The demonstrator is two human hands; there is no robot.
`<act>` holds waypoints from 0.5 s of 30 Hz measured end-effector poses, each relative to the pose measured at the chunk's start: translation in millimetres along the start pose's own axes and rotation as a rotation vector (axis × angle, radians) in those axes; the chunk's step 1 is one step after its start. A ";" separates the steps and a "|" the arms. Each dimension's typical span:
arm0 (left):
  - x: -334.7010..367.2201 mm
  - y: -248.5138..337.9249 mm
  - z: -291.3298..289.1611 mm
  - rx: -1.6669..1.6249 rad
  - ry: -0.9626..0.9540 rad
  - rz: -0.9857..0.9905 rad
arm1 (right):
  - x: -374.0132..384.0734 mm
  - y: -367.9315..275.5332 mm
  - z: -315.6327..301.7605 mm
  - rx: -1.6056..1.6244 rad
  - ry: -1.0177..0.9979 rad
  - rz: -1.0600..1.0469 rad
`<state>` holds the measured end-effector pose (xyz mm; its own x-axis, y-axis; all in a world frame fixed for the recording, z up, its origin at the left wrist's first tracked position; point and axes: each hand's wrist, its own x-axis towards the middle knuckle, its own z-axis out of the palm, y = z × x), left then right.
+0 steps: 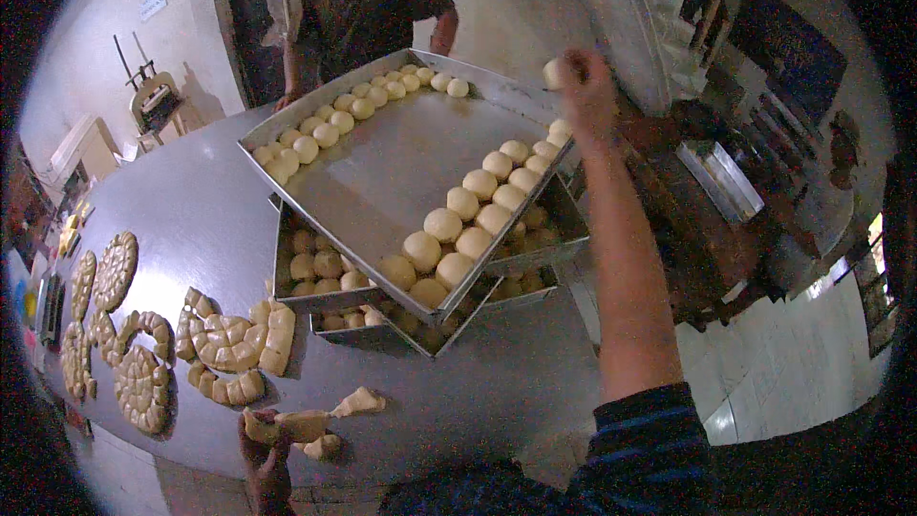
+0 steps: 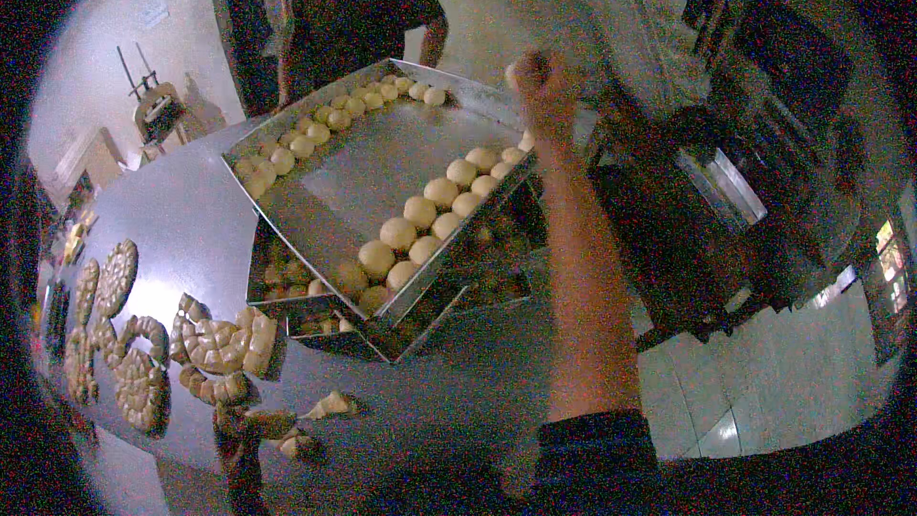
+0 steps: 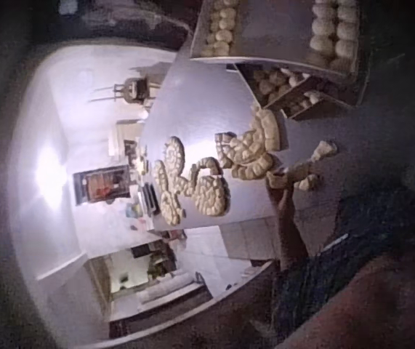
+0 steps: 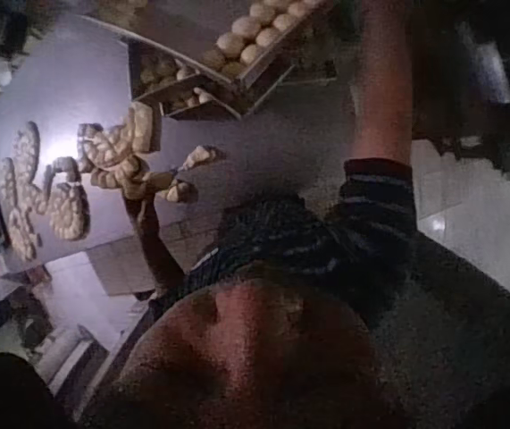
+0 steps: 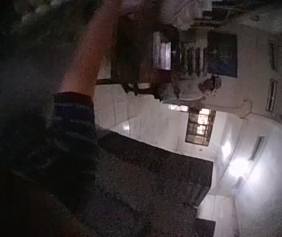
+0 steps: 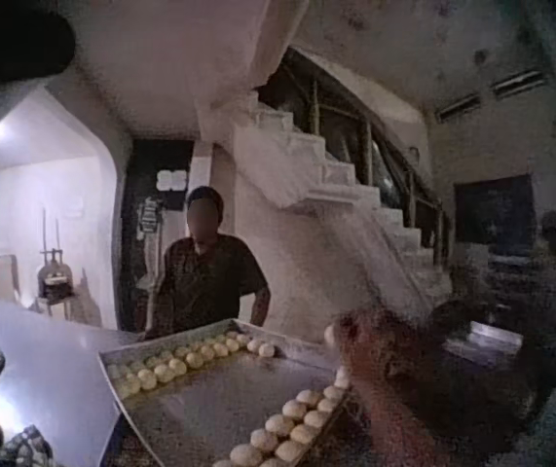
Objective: The person arranges small dough balls into metal baking trays and shapes larger dough pieces into decorative circular patterns on a stainless steel table. The person works alongside another person who also arranges dough in trays.
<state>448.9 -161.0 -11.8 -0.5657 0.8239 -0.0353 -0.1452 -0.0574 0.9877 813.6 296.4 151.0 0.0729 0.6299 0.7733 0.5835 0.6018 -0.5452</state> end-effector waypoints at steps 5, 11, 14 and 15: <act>-9.3 17.4 10.6 -0.055 0.018 0.103 | -16.8 -41.3 4.5 -0.320 -0.316 0.052; -10.6 15.0 25.1 -0.212 -0.239 -0.125 | -168.0 -184.7 -39.5 0.606 -0.507 -0.176; -5.3 -12.7 40.5 0.110 -0.473 0.133 | -277.1 -218.9 -18.9 0.609 -1.013 -0.216; -2.1 -5.3 52.5 0.211 -0.519 0.072 | -307.1 -223.1 -16.0 0.597 -1.056 -0.133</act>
<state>493.5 -132.8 -9.0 -0.0867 0.9944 0.0597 0.0746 -0.0533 0.9958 674.0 -39.2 40.4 -0.8143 0.4683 0.3429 0.0526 0.6479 -0.7599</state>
